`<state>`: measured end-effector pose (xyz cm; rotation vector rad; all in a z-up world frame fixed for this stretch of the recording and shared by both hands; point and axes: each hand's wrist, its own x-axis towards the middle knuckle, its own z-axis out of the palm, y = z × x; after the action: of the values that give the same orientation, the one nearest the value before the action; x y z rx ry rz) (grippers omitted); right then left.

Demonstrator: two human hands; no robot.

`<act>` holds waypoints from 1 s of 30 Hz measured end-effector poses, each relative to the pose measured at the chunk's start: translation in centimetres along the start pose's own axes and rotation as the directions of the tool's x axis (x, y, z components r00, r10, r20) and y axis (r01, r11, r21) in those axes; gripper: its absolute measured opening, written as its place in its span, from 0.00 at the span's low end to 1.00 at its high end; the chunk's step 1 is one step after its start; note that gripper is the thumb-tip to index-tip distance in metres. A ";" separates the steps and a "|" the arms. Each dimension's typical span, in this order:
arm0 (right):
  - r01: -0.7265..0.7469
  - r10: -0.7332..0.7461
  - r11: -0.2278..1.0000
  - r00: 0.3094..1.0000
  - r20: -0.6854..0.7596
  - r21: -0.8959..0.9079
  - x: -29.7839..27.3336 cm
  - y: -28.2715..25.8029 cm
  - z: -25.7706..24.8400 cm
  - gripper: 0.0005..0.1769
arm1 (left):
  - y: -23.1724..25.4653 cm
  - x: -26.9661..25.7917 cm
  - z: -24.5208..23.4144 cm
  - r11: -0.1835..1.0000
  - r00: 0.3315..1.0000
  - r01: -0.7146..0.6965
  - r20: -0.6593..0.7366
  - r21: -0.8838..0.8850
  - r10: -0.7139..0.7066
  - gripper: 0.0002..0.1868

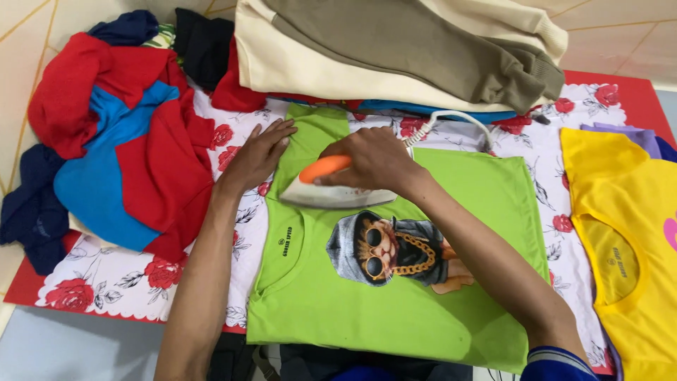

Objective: Ironing a green t-shirt with a graphic print on a table covered with a floral cloth.

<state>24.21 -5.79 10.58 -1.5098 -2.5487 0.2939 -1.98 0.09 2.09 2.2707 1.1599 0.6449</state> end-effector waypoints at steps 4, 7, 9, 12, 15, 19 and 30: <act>-0.023 0.022 0.998 0.999 0.025 0.058 -1.8 0.1 -1.3 0.24 | 0.3 -0.1 -0.2 0.999 0.999 -0.031 0.036 0.041 0.030 0.22; -0.127 0.129 0.990 0.991 -0.029 0.062 -2.9 2.4 -1.1 0.23 | 0.2 0.2 0.1 0.998 0.999 -0.027 0.034 0.052 0.026 0.25; -0.209 0.216 0.974 0.974 -0.066 0.091 -3.7 4.4 -0.8 0.24 | 0.0 0.3 0.1 0.997 1.000 -0.013 0.029 0.074 0.011 0.26; -0.327 0.332 0.943 0.939 -0.095 0.058 -5.6 9.2 -0.2 0.24 | 0.1 0.2 0.2 0.997 1.000 -0.011 0.026 0.072 0.009 0.26; -0.423 0.431 0.902 0.897 -0.099 0.088 -9.9 9.4 -4.4 0.25 | 1.0 0.0 -0.1 0.998 1.000 0.007 0.029 0.057 -0.009 0.26; -0.547 0.551 0.834 0.818 -0.166 0.069 -15.2 14.5 -5.9 0.24 | 2.4 -0.1 -0.5 0.996 0.996 0.079 0.046 0.046 -0.081 0.26; -0.431 0.438 0.887 0.899 -0.007 0.166 -22.8 20.4 -6.4 0.28 | 1.6 0.0 -0.1 0.997 0.998 0.034 0.042 0.067 -0.037 0.25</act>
<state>53.90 -15.71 10.65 -1.9829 -2.0654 0.5012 -1.12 -0.65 3.16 2.3018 1.2151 0.5490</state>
